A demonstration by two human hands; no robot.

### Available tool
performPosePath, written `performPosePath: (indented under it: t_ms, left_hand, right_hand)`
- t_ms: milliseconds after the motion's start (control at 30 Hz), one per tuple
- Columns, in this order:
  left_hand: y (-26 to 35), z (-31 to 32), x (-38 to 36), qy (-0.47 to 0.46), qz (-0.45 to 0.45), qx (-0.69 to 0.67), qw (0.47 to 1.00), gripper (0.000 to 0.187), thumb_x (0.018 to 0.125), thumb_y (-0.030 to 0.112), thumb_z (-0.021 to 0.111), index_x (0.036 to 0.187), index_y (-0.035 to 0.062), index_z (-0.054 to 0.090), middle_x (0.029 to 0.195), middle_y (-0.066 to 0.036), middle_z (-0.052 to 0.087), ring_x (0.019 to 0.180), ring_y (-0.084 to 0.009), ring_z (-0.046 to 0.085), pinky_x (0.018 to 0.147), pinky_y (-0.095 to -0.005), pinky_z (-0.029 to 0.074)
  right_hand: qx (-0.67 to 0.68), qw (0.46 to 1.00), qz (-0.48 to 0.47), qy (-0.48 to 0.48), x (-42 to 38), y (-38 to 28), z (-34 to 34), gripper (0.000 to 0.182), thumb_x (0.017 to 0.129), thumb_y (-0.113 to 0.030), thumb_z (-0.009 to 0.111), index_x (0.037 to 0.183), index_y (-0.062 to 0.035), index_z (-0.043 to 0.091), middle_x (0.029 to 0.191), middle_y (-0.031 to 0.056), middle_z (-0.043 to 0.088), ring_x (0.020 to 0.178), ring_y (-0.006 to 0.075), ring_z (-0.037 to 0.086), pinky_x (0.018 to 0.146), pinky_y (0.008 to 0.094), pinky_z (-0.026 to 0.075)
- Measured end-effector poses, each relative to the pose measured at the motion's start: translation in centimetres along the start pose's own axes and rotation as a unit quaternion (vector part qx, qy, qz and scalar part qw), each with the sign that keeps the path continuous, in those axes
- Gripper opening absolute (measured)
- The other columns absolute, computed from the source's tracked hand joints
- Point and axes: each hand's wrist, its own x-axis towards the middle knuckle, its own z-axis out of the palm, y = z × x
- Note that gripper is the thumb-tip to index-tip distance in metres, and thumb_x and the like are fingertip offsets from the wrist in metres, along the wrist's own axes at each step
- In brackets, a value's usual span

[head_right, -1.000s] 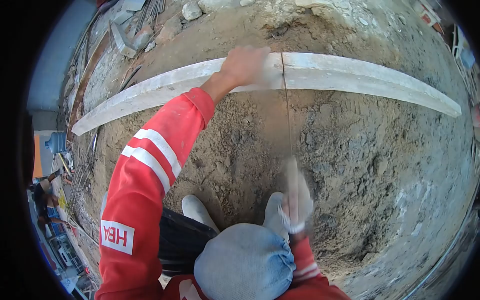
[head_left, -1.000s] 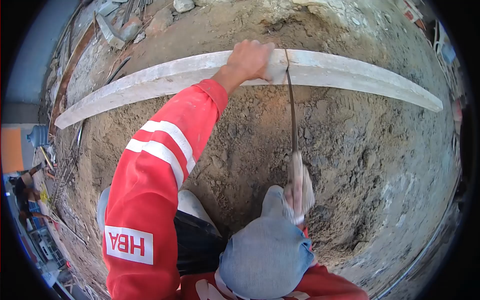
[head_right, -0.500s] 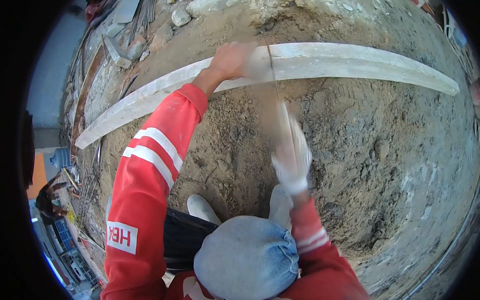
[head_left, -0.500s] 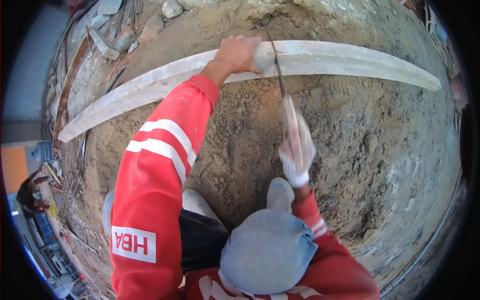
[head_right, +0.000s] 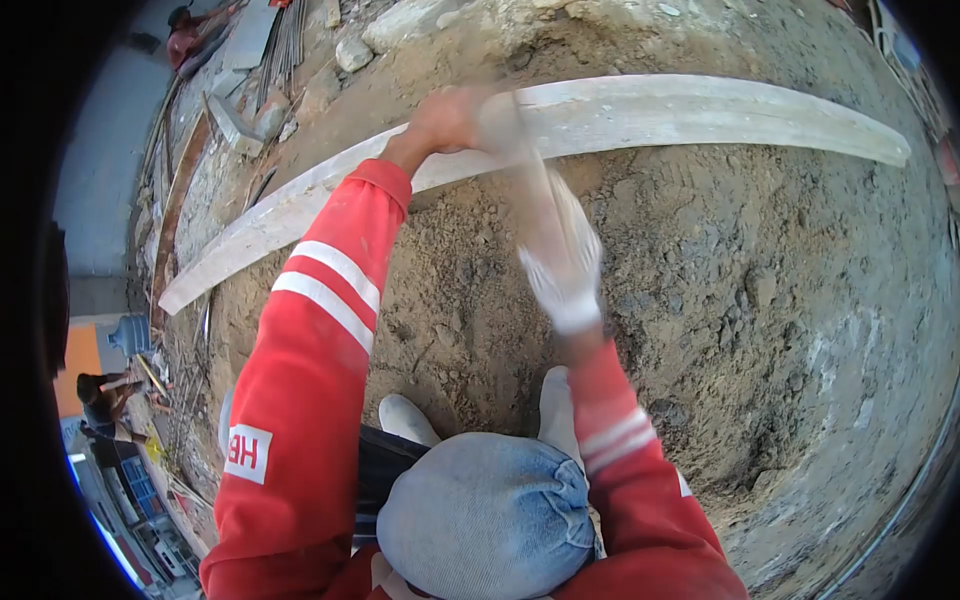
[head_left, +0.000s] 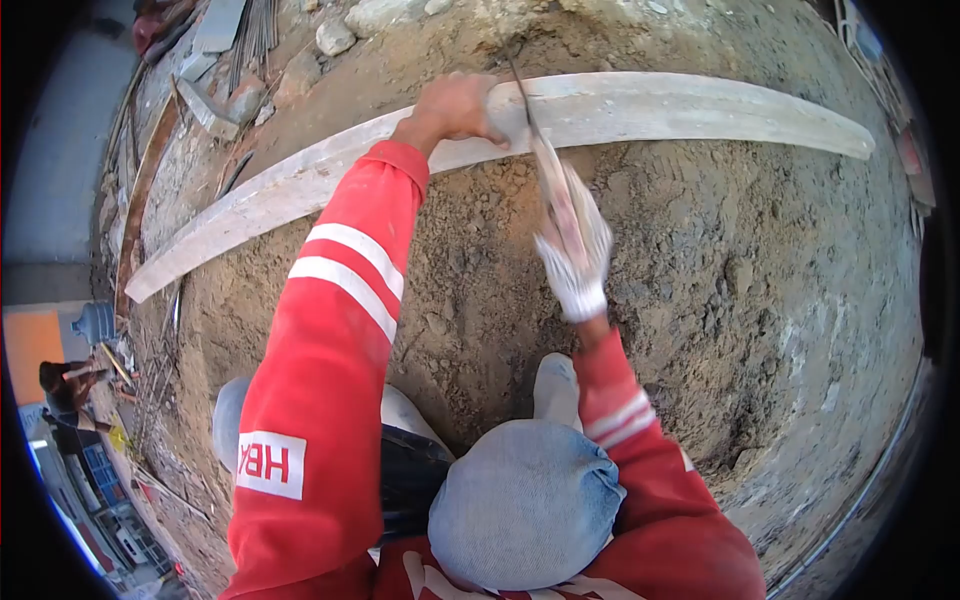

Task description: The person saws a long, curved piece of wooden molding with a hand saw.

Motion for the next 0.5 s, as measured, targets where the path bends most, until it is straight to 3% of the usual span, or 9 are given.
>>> performPosePath:
  t_ms: [100,167,200,300,367,433,500]
  left_hand:
    - [0.2,0.7,-0.5,0.034,0.001,0.033,0.999,0.082,0.050,0.059,0.094,0.112,0.0100,0.074,0.105,-0.017,0.078,0.104,-0.0381,0.073,0.093,-0.0493,0.057]
    - [0.7,-0.1,-0.1,-0.009,-0.023,0.014,1.000,0.084,0.049,0.060,0.094,0.113,0.0099,0.074,0.107,-0.017,0.078,0.106,-0.0377,0.073,0.094,-0.0490,0.057]
    - [0.7,-0.5,0.0,-0.049,-0.034,-0.003,0.998,0.085,0.049,0.061,0.094,0.115,0.0099,0.074,0.109,-0.017,0.077,0.107,-0.0373,0.072,0.094,-0.0486,0.057]
    - [-0.4,-0.2,1.5,-0.053,-0.028,-0.008,0.998,0.085,0.049,0.061,0.094,0.115,0.0110,0.075,0.109,-0.017,0.078,0.107,-0.0361,0.073,0.094,-0.0478,0.057]
    - [-1.2,0.0,2.0,-0.062,-0.024,-0.025,0.997,0.086,0.048,0.061,0.095,0.116,0.0113,0.076,0.110,-0.017,0.078,0.106,-0.0357,0.073,0.094,-0.0475,0.057]
    - [-1.0,0.1,2.4,-0.079,-0.021,-0.041,0.996,0.086,0.048,0.061,0.095,0.116,0.0117,0.076,0.110,-0.017,0.078,0.106,-0.0353,0.073,0.093,-0.0472,0.057]
    - [-1.3,-0.1,2.1,-0.054,-0.016,-0.024,0.998,0.084,0.048,0.060,0.095,0.115,0.0117,0.077,0.110,-0.017,0.078,0.104,-0.0344,0.074,0.092,-0.0468,0.057]
  right_hand:
    - [0.074,0.971,0.208,-0.096,-7.7,-3.5,-3.7,0.063,0.099,-0.026,0.055,0.157,-0.0030,0.044,0.154,0.0225,0.051,0.138,0.0413,0.053,0.114,0.0474,0.043]
    - [0.153,0.930,0.308,-0.128,-10.4,-5.6,-5.6,0.064,0.105,-0.034,0.043,0.159,-0.0018,0.041,0.160,0.0212,0.047,0.140,0.0412,0.052,0.117,0.0468,0.041]
    - [0.154,0.943,0.270,-0.116,-10.9,-5.9,-6.0,0.064,0.105,-0.035,0.043,0.159,-0.0020,0.041,0.160,0.0205,0.047,0.139,0.0412,0.052,0.117,0.0466,0.041]
    - [0.040,0.983,0.152,-0.091,-8.0,-3.8,-4.2,0.062,0.098,-0.020,0.056,0.156,-0.0026,0.045,0.155,0.0213,0.051,0.136,0.0412,0.055,0.112,0.0463,0.046]
    - [-0.061,0.998,-0.008,-0.017,-2.6,-0.3,-0.5,0.067,0.088,-0.008,0.064,0.153,-0.0040,0.048,0.150,0.0218,0.055,0.133,0.0403,0.057,0.108,0.0463,0.049]
    - [-0.036,0.998,-0.049,0.032,2.7,2.0,2.6,0.074,0.083,-0.004,0.067,0.154,-0.0032,0.047,0.151,0.0220,0.054,0.133,0.0402,0.057,0.107,0.0465,0.049]
    - [0.006,1.000,-0.022,0.007,4.0,1.2,2.5,0.072,0.085,-0.009,0.067,0.154,-0.0016,0.047,0.152,0.0220,0.053,0.133,0.0413,0.056,0.108,0.0470,0.048]
